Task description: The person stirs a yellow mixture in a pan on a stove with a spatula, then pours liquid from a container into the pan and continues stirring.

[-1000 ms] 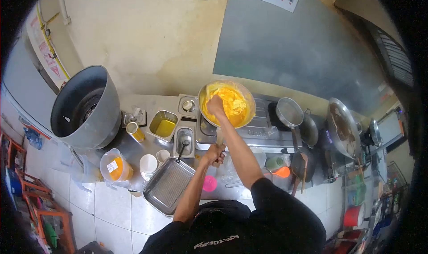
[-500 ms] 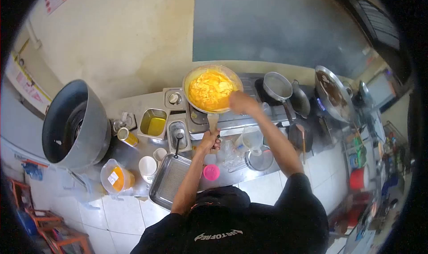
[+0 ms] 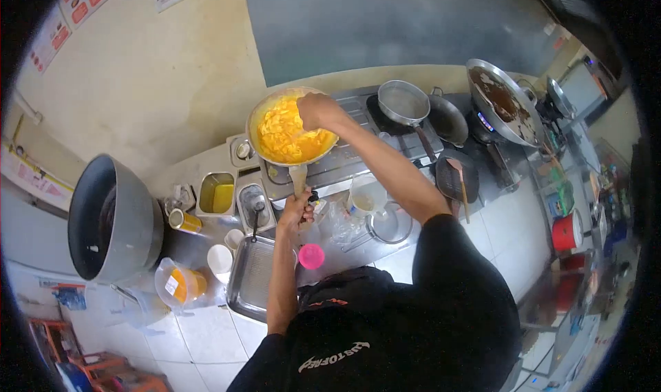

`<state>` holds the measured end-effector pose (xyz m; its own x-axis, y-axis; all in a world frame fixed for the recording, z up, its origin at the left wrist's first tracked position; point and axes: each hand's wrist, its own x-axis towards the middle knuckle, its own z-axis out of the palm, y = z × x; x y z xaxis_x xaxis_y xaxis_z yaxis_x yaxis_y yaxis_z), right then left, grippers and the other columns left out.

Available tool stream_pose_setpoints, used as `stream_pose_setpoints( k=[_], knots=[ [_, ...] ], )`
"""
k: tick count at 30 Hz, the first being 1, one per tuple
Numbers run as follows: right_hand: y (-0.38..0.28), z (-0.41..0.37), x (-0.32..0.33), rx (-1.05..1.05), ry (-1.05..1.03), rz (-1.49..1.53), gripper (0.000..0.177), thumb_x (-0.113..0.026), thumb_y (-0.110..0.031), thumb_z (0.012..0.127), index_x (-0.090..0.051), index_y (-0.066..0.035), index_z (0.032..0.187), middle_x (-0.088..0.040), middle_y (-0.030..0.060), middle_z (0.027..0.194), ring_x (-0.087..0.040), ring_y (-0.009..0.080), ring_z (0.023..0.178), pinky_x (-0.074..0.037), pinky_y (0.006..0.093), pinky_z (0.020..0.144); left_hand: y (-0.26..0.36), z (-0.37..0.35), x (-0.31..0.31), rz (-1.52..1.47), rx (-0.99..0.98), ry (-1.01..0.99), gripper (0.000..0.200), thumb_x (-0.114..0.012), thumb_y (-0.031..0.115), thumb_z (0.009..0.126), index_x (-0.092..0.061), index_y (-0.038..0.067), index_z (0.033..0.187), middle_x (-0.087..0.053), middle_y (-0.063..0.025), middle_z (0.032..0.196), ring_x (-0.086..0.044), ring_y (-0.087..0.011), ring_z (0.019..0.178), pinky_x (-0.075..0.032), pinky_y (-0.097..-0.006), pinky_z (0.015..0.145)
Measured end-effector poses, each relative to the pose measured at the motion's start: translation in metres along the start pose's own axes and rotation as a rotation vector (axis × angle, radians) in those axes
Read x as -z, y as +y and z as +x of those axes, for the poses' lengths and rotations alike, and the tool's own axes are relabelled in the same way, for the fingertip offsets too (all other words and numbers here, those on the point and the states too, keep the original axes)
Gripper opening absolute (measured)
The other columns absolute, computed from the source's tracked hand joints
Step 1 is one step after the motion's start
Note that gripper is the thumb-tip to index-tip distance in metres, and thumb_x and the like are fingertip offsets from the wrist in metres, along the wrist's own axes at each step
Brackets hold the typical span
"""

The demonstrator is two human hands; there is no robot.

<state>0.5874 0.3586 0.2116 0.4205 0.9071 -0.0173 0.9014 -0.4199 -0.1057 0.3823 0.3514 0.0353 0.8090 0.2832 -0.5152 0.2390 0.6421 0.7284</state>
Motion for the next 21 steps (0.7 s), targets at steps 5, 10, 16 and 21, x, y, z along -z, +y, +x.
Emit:
stream_pose_setpoints(
  k=[5,10,16,21],
  knots=[
    [-0.018,-0.038,-0.071,0.060,-0.050,-0.192,0.015,-0.060,-0.009,0.072,-0.069,-0.006,0.083,-0.067,0.0117,0.082,-0.066,0.0252,0.080,-0.052,0.0363,0.062,-0.005,-0.001,-0.005,0.108,-0.036,0.099,0.039,-0.058,0.044,0.084,-0.049,0.008,0.091,-0.033,0.0045,0.054,-0.029,-0.0057,0.040,-0.030,-0.0235,0.039],
    [-0.002,-0.003,-0.123,-0.141,-0.183,-0.425,0.014,-0.058,-0.010,0.074,-0.070,-0.010,0.082,-0.067,0.0030,0.078,-0.065,0.0202,0.078,-0.050,0.0316,0.055,-0.003,0.003,-0.002,0.052,-0.020,0.109,0.039,-0.061,0.040,0.084,-0.048,0.004,0.089,-0.037,0.0017,0.053,-0.036,-0.0093,0.040,-0.034,-0.0262,0.039],
    [0.033,0.062,-0.160,0.350,0.147,-0.717,0.013,-0.056,-0.016,0.072,-0.067,-0.011,0.067,-0.065,0.0070,0.067,-0.064,0.0218,0.064,-0.046,0.0338,0.048,0.000,-0.003,-0.009,0.100,0.025,0.135,0.041,-0.061,0.041,0.083,-0.048,0.003,0.086,-0.033,0.0030,0.054,-0.031,-0.0077,0.040,-0.031,-0.0239,0.038],
    [0.077,0.073,-0.084,0.422,0.331,-0.288,0.012,-0.056,-0.010,0.070,-0.065,-0.003,0.072,-0.062,0.0170,0.072,-0.061,0.0308,0.067,-0.049,0.0410,0.059,-0.002,0.001,-0.008,0.060,-0.024,0.133,0.038,-0.058,0.039,0.086,-0.045,0.004,0.081,-0.038,0.0007,0.054,-0.038,-0.0097,0.041,-0.036,-0.0273,0.037]
  ],
)
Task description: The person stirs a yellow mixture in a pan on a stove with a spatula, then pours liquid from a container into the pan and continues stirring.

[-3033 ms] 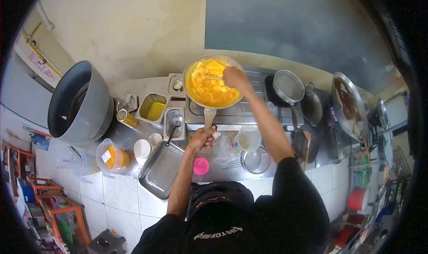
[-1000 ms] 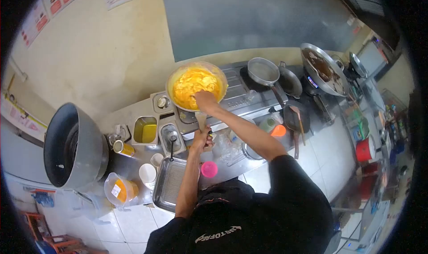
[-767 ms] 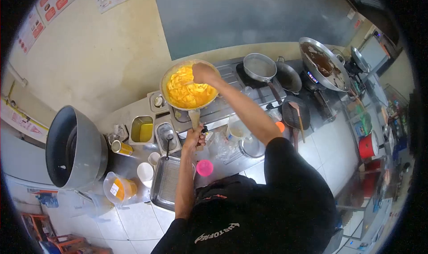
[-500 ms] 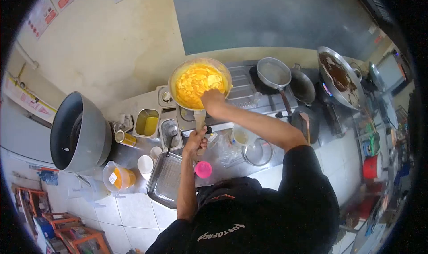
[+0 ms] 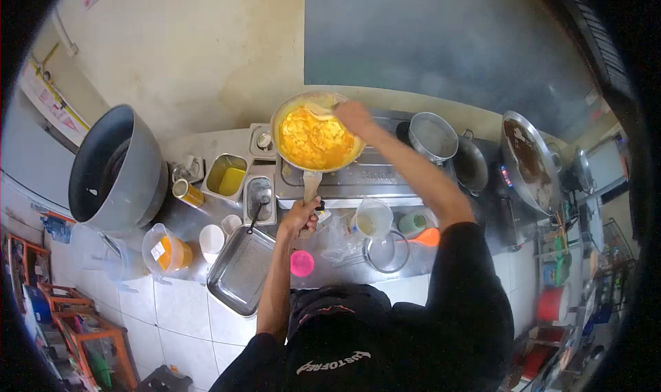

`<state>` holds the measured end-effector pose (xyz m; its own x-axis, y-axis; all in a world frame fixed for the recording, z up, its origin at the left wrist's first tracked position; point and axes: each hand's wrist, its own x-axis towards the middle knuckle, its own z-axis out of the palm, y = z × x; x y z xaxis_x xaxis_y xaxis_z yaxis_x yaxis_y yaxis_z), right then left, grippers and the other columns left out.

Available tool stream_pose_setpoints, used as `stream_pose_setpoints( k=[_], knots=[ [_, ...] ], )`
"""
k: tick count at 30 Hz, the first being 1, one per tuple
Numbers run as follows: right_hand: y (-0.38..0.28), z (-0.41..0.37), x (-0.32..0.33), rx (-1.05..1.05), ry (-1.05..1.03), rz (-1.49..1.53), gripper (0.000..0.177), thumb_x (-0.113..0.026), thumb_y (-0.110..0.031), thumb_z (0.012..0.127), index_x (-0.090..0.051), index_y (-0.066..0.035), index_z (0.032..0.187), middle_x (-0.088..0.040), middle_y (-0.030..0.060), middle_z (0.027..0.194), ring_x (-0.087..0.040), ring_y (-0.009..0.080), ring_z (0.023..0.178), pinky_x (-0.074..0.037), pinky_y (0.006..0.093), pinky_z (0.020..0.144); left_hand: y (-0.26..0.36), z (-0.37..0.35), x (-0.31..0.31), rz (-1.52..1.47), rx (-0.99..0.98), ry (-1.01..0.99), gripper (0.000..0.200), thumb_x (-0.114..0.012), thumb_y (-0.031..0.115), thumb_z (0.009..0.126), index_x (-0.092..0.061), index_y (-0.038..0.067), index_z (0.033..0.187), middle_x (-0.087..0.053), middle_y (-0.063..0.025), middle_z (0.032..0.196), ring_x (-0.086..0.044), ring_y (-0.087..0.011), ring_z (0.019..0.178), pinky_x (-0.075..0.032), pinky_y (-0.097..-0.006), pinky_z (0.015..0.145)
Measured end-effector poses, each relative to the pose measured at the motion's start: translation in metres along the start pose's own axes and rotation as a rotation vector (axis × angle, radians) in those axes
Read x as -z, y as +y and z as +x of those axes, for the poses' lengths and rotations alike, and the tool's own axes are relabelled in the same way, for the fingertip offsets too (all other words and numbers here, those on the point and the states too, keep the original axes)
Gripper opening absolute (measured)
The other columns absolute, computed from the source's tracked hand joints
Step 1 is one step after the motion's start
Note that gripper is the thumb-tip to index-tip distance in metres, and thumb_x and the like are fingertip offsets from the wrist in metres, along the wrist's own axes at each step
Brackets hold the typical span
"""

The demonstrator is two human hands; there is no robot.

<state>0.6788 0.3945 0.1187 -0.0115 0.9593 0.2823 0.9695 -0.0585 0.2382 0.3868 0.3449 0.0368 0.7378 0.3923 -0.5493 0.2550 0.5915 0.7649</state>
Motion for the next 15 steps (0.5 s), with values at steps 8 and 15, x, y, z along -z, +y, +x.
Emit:
stream_pose_setpoints(
  k=[8,15],
  knots=[
    [0.000,-0.085,0.062,-0.322,-0.218,-0.104,0.010,-0.059,-0.009,0.070,-0.064,-0.004,0.076,-0.063,0.0165,0.081,-0.063,0.0304,0.073,-0.052,0.0416,0.062,-0.003,0.007,0.015,-0.005,-0.048,-0.057,0.037,-0.059,0.038,0.085,-0.045,0.004,0.077,-0.043,-0.0017,0.054,-0.043,-0.0114,0.038,-0.040,-0.0271,0.035],
    [-0.009,-0.031,-0.028,-0.102,0.011,0.023,0.018,-0.051,-0.007,0.076,-0.060,-0.005,0.092,-0.062,0.0129,0.083,-0.064,0.0294,0.075,-0.052,0.0406,0.060,0.003,0.004,0.019,-0.003,-0.013,-0.151,0.037,-0.060,0.040,0.084,-0.046,0.006,0.086,-0.037,0.0020,0.054,-0.035,-0.0082,0.039,-0.037,-0.0279,0.037]
  ],
)
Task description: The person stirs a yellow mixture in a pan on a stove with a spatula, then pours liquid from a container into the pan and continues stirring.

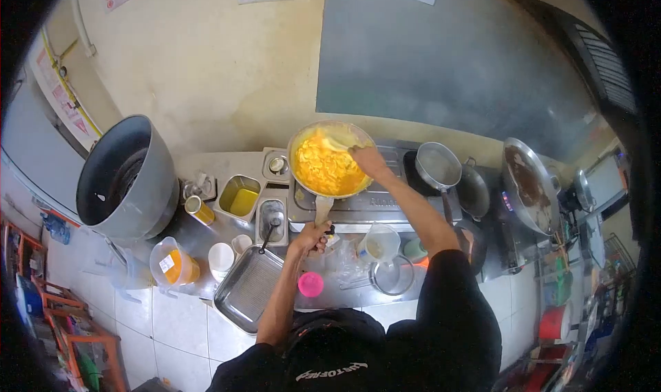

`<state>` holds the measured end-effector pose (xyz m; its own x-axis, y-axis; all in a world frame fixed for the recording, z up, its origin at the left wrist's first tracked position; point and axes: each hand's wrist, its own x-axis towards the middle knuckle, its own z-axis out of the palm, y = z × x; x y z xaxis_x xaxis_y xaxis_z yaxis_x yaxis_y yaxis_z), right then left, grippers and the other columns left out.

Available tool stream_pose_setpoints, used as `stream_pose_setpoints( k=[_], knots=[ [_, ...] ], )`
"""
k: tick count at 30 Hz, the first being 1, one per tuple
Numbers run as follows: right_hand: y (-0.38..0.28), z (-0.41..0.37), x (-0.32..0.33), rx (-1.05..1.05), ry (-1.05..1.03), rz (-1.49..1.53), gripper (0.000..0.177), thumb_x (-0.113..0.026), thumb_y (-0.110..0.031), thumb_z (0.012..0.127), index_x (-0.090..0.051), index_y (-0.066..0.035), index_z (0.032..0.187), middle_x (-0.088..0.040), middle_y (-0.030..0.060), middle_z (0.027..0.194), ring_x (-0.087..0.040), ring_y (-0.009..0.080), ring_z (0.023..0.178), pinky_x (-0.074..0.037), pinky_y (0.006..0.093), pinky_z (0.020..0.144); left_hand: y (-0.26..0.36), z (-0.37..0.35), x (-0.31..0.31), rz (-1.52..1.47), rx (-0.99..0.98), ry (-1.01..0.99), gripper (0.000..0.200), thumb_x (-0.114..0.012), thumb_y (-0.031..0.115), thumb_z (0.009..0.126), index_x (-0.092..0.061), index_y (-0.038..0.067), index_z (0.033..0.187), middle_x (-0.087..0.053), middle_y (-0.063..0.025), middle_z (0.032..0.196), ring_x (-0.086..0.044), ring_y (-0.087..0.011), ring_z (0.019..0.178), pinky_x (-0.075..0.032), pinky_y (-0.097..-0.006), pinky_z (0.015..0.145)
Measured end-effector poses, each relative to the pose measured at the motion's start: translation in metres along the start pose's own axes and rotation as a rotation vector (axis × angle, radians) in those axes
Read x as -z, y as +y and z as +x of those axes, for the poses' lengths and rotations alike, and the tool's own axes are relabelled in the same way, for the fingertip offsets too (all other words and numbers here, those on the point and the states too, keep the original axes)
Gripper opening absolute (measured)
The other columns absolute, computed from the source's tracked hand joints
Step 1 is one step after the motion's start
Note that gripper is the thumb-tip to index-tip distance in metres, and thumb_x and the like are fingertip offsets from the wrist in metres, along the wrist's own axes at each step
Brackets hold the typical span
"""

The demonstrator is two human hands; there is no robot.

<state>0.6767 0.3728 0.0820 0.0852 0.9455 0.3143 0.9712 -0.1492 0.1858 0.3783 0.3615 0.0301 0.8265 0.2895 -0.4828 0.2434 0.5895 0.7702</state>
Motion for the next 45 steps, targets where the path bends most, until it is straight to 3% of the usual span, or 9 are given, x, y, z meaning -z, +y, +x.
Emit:
stream_pose_setpoints(
  k=[2,6,11,14,21,26,30,37,45],
  knots=[
    [-0.005,0.008,0.015,0.354,-0.068,-0.017,0.016,-0.047,-0.011,0.081,-0.059,-0.003,0.088,-0.063,0.0134,0.083,-0.063,0.0284,0.076,-0.051,0.0396,0.063,0.006,-0.006,-0.007,0.022,-0.005,0.024,0.037,-0.061,0.039,0.084,-0.046,0.006,0.086,-0.038,0.0020,0.055,-0.035,-0.0076,0.039,-0.035,-0.0265,0.037],
    [-0.002,0.004,0.085,0.514,-0.198,-0.002,0.016,-0.050,-0.011,0.079,-0.061,-0.002,0.087,-0.063,0.0133,0.083,-0.063,0.0294,0.075,-0.051,0.0398,0.062,0.000,-0.001,-0.007,0.017,0.022,0.090,0.036,-0.060,0.038,0.084,-0.043,0.007,0.085,-0.038,0.0016,0.055,-0.036,-0.0076,0.040,-0.033,-0.0244,0.036],
    [-0.022,-0.061,0.162,0.384,-0.325,-0.089,0.014,-0.054,-0.011,0.076,-0.065,-0.004,0.081,-0.063,0.0139,0.079,-0.063,0.0291,0.076,-0.052,0.0373,0.062,-0.001,-0.002,-0.016,-0.013,0.008,0.124,0.038,-0.060,0.039,0.084,-0.040,0.007,0.082,-0.039,0.0002,0.055,-0.037,-0.0085,0.039,-0.032,-0.0243,0.035],
    [-0.048,-0.091,0.077,0.043,-0.304,0.090,0.010,-0.054,-0.007,0.073,-0.062,-0.005,0.079,-0.061,0.0130,0.077,-0.062,0.0276,0.076,-0.050,0.0405,0.065,-0.009,0.002,-0.016,-0.009,0.017,0.139,0.037,-0.060,0.039,0.084,-0.040,0.008,0.083,-0.037,0.0006,0.053,-0.035,-0.0087,0.038,-0.033,-0.0249,0.035],
    [-0.014,-0.007,-0.025,-0.063,-0.052,0.197,0.014,-0.056,-0.008,0.072,-0.062,0.000,0.081,-0.061,0.0187,0.075,-0.062,0.0334,0.070,-0.050,0.0433,0.061,-0.008,0.003,-0.018,-0.013,0.023,0.106,0.035,-0.060,0.039,0.084,-0.043,0.008,0.084,-0.039,0.0002,0.054,-0.036,-0.0081,0.038,-0.037,-0.0259,0.036],
    [-0.031,-0.027,0.131,-0.135,-0.409,0.145,0.016,-0.054,-0.007,0.071,-0.062,0.004,0.081,-0.062,0.0232,0.085,-0.062,0.0351,0.081,-0.050,0.0440,0.069,-0.007,0.001,-0.019,-0.046,-0.015,0.148,0.033,-0.060,0.036,0.085,-0.041,0.008,0.082,-0.039,0.0008,0.053,-0.035,-0.0087,0.037,-0.035,-0.0265,0.034],
    [-0.086,-0.049,0.130,-0.068,-0.463,0.134,0.015,-0.056,-0.005,0.070,-0.064,0.003,0.079,-0.063,0.0225,0.081,-0.064,0.0355,0.078,-0.051,0.0423,0.068,-0.004,-0.002,-0.017,-0.078,0.003,0.077,0.032,-0.058,0.033,0.086,-0.040,0.009,0.078,-0.039,0.0001,0.052,-0.036,-0.0100,0.037,-0.036,-0.0279,0.035],
    [-0.090,0.035,0.022,-0.480,-0.277,0.211,0.019,-0.058,-0.013,0.072,-0.065,0.001,0.083,-0.064,0.0214,0.086,-0.064,0.0340,0.081,-0.051,0.0419,0.071,-0.013,0.008,-0.005,-0.132,-0.030,-0.025,0.033,-0.059,0.033,0.086,-0.041,0.009,0.072,-0.040,-0.0009,0.052,-0.038,-0.0100,0.038,-0.038,-0.0279,0.035],
    [-0.083,-0.033,0.154,-0.320,-0.448,0.041,0.019,-0.058,-0.014,0.070,-0.064,0.001,0.081,-0.064,0.0203,0.082,-0.064,0.0334,0.078,-0.051,0.0422,0.067,-0.010,0.008,-0.004,-0.126,-0.015,0.001,0.034,-0.059,0.034,0.086,-0.039,0.009,0.075,-0.039,-0.0002,0.053,-0.036,-0.0099,0.039,-0.037,-0.0279,0.035]
  ],
)
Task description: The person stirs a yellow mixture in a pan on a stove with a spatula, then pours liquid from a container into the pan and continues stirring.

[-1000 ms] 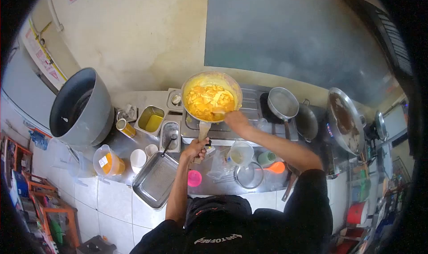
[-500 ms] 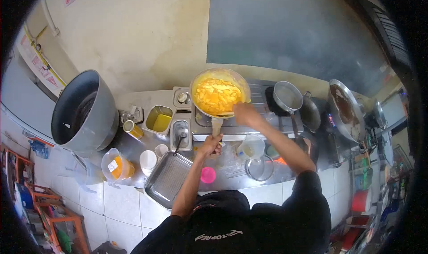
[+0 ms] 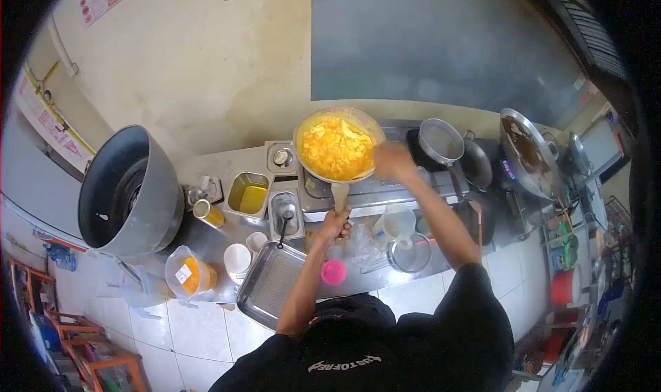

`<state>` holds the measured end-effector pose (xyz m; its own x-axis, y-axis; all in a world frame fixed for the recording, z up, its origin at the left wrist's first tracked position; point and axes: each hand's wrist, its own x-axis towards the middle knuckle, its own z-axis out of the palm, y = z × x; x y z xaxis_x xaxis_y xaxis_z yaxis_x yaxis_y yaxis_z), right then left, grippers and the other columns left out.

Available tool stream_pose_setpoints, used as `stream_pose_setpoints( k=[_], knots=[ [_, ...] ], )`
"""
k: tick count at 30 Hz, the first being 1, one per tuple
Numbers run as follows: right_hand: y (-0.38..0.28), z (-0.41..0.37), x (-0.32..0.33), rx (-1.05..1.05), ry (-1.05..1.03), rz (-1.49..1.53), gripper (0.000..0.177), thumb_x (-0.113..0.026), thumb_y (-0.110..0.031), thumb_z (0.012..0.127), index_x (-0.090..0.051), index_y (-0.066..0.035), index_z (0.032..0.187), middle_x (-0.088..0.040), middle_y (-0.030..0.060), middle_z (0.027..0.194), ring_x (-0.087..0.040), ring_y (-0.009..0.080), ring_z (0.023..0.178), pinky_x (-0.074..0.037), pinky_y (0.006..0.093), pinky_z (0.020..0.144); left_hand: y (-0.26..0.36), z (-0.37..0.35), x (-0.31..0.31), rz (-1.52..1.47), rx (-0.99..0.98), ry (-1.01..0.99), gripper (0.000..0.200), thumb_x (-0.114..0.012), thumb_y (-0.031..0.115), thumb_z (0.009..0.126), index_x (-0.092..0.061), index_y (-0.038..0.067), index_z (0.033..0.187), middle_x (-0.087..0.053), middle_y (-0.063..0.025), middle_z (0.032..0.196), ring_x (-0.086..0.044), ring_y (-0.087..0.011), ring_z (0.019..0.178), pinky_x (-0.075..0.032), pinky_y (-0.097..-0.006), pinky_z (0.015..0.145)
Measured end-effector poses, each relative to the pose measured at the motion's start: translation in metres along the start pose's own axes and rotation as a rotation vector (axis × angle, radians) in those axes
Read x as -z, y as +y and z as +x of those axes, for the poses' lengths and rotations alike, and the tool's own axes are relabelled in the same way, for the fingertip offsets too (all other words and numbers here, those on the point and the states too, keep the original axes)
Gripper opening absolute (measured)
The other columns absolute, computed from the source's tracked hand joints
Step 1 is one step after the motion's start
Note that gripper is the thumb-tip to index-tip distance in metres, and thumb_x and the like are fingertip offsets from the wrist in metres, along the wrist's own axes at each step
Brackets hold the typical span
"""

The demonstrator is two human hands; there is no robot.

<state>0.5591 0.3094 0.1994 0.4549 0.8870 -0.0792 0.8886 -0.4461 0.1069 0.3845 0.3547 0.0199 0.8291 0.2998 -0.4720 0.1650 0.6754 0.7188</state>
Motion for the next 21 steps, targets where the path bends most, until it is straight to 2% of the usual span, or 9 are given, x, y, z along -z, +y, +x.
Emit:
stream_pose_setpoints(
  k=[3,7,9,11,14,16,18,19,21],
  knots=[
    [-0.018,0.006,-0.060,0.072,0.185,0.065,0.014,-0.057,-0.012,0.071,-0.064,-0.001,0.077,-0.064,0.0182,0.075,-0.064,0.0321,0.073,-0.050,0.0427,0.064,0.002,-0.001,-0.001,0.065,-0.007,0.021,0.035,-0.060,0.034,0.085,-0.038,0.009,0.073,-0.038,0.0000,0.053,-0.035,-0.0102,0.039,-0.036,-0.0276,0.036],
    [-0.006,0.093,-0.134,0.035,0.416,0.240,0.012,-0.055,-0.009,0.072,-0.063,-0.001,0.074,-0.063,0.0192,0.073,-0.063,0.0322,0.070,-0.050,0.0434,0.061,0.009,-0.010,-0.011,0.068,0.016,0.067,0.034,-0.059,0.035,0.086,-0.045,0.006,0.074,-0.037,0.0012,0.052,-0.034,-0.0093,0.039,-0.035,-0.0268,0.036],
    [0.025,0.103,-0.105,0.019,0.370,0.207,0.014,-0.057,-0.010,0.070,-0.064,0.000,0.077,-0.062,0.0200,0.070,-0.063,0.0337,0.069,-0.050,0.0434,0.059,0.006,-0.010,-0.009,0.084,0.011,0.038,0.035,-0.058,0.037,0.086,-0.049,0.004,0.079,-0.037,0.0018,0.052,-0.034,-0.0084,0.039,-0.035,-0.0265,0.037],
    [0.044,0.093,-0.047,0.042,0.177,0.170,0.018,-0.059,-0.012,0.068,-0.065,0.000,0.081,-0.063,0.0208,0.073,-0.063,0.0349,0.071,-0.050,0.0433,0.061,0.003,-0.011,-0.008,0.110,-0.013,0.047,0.038,-0.056,0.040,0.087,-0.050,0.003,0.080,-0.037,0.0022,0.052,-0.034,-0.0079,0.039,-0.035,-0.0257,0.037],
    [0.046,0.040,0.009,0.205,-0.046,0.021,0.021,-0.061,-0.012,0.067,-0.064,0.000,0.084,-0.064,0.0214,0.081,-0.063,0.0351,0.075,-0.051,0.0425,0.064,0.009,-0.011,-0.013,0.117,-0.028,0.081,0.037,-0.057,0.039,0.086,-0.048,0.004,0.079,-0.036,0.0023,0.052,-0.033,-0.0078,0.039,-0.034,-0.0248,0.037],
    [0.026,0.006,0.009,0.258,-0.085,0.043,0.018,-0.060,-0.010,0.067,-0.065,-0.001,0.082,-0.064,0.0209,0.083,-0.063,0.0346,0.077,-0.051,0.0431,0.066,0.010,-0.012,-0.015,0.102,0.026,0.077,0.037,-0.058,0.039,0.086,-0.046,0.005,0.080,-0.036,0.0025,0.052,-0.032,-0.0076,0.038,-0.032,-0.0243,0.037],
    [0.003,0.005,-0.047,0.331,0.139,0.095,0.016,-0.051,-0.006,0.075,-0.065,-0.001,0.081,-0.064,0.0169,0.083,-0.064,0.0319,0.075,-0.051,0.0410,0.064,0.011,-0.011,-0.016,0.109,0.034,0.083,0.037,-0.059,0.039,0.085,-0.045,0.005,0.080,-0.036,0.0026,0.053,-0.032,-0.0075,0.038,-0.031,-0.0241,0.037],
    [-0.009,0.019,-0.068,0.344,0.143,0.102,0.016,-0.051,-0.006,0.075,-0.065,-0.001,0.081,-0.064,0.0169,0.083,-0.064,0.0319,0.075,-0.051,0.0410,0.064,0.010,-0.011,-0.016,0.119,0.051,0.074,0.037,-0.059,0.039,0.085,-0.045,0.006,0.079,-0.036,0.0026,0.053,-0.031,-0.0074,0.038,-0.030,-0.0239,0.037],
    [-0.030,0.047,-0.108,0.274,0.358,0.189,0.018,-0.048,-0.008,0.078,-0.065,-0.002,0.080,-0.064,0.0158,0.079,-0.064,0.0300,0.071,-0.052,0.0402,0.063,0.010,-0.011,-0.018,0.134,0.047,0.094,0.038,-0.059,0.041,0.085,-0.046,0.006,0.080,-0.033,0.0047,0.053,-0.029,-0.0069,0.040,-0.028,-0.0237,0.039]
  ],
)
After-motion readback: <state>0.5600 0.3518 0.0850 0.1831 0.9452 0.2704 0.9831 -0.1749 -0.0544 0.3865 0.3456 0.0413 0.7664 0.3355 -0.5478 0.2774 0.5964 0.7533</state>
